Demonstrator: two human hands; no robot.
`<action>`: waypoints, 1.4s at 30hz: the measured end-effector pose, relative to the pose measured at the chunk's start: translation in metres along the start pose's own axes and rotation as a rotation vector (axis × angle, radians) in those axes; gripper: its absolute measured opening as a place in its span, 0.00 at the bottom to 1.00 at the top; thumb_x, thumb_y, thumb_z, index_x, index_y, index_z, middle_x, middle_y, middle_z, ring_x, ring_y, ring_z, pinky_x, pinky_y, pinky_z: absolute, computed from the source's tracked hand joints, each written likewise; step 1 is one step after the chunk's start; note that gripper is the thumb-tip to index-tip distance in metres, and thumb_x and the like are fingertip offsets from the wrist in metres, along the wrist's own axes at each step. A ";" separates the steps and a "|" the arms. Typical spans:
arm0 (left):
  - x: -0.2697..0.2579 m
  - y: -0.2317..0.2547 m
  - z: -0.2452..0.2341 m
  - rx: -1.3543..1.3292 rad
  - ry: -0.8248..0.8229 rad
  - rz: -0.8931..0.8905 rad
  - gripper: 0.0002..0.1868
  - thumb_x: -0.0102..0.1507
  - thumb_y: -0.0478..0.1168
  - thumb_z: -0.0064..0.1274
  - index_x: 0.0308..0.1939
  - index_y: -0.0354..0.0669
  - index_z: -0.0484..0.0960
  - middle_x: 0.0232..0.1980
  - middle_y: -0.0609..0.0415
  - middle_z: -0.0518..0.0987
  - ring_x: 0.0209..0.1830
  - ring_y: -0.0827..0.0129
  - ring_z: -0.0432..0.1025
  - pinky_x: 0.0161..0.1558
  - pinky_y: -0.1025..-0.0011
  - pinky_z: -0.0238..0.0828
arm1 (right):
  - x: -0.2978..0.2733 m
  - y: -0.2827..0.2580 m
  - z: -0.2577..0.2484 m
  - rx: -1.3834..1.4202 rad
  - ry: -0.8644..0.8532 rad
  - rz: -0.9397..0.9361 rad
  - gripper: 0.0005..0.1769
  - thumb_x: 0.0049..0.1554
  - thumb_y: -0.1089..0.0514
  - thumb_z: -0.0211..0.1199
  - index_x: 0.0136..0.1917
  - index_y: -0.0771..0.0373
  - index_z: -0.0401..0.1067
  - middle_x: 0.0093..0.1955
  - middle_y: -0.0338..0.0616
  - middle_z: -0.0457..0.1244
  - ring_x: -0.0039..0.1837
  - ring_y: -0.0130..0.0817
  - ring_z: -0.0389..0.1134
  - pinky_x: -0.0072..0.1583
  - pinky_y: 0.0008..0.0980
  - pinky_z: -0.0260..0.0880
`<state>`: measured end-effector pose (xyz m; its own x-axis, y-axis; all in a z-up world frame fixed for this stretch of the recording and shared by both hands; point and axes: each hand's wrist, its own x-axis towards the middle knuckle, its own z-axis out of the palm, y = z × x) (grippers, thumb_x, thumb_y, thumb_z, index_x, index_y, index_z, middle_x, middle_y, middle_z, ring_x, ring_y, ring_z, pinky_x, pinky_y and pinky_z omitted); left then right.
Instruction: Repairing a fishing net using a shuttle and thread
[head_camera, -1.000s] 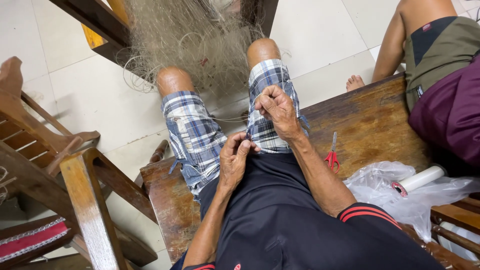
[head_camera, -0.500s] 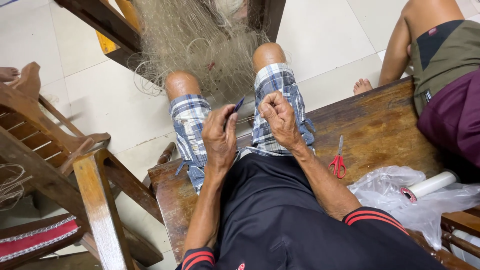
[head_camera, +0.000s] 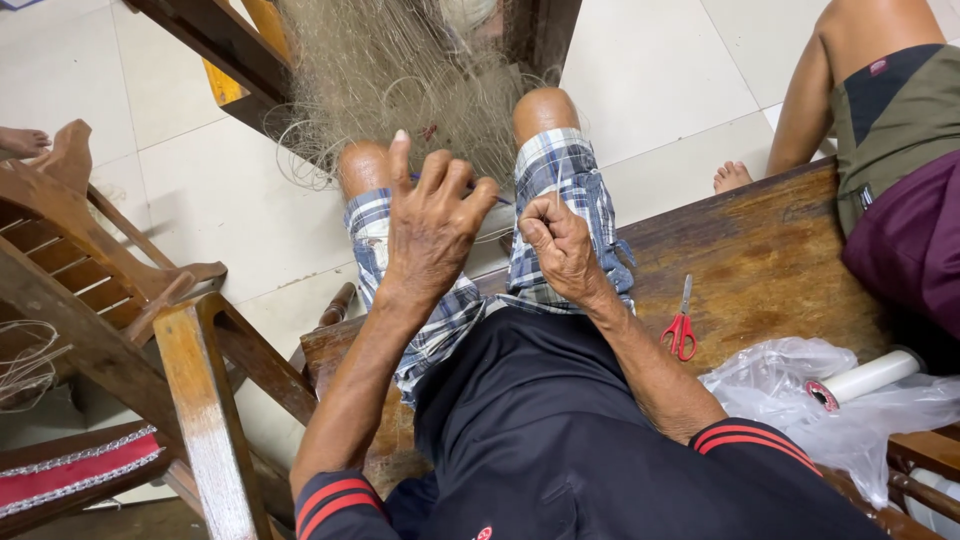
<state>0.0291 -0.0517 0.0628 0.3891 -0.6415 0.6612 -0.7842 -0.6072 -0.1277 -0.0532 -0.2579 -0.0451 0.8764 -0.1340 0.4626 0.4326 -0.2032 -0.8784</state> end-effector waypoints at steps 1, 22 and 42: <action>0.001 -0.001 0.002 0.001 0.001 -0.001 0.07 0.73 0.34 0.72 0.46 0.51 0.89 0.45 0.52 0.81 0.61 0.54 0.79 0.87 0.27 0.49 | 0.000 0.000 0.000 0.000 -0.001 -0.001 0.16 0.82 0.56 0.60 0.50 0.62 0.75 0.42 0.43 0.64 0.44 0.35 0.64 0.50 0.40 0.70; -0.014 -0.018 0.043 -0.292 -0.199 0.188 0.05 0.81 0.46 0.58 0.52 0.60 0.88 0.44 0.57 0.79 0.62 0.59 0.79 0.86 0.27 0.53 | -0.001 0.023 -0.004 0.123 -0.058 0.103 0.12 0.82 0.57 0.58 0.56 0.63 0.75 0.41 0.42 0.66 0.45 0.29 0.62 0.49 0.34 0.69; -0.036 0.021 0.051 -0.221 0.096 0.058 0.07 0.76 0.45 0.69 0.56 0.57 0.87 0.56 0.58 0.78 0.65 0.59 0.75 0.83 0.30 0.60 | -0.005 0.046 0.036 0.538 0.041 0.255 0.06 0.79 0.59 0.63 0.58 0.61 0.70 0.37 0.33 0.63 0.37 0.18 0.59 0.40 0.19 0.59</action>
<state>0.0233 -0.0655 -0.0017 0.3011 -0.6181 0.7261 -0.8947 -0.4465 -0.0091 -0.0296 -0.2314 -0.0924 0.9625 -0.1538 0.2234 0.2651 0.3591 -0.8949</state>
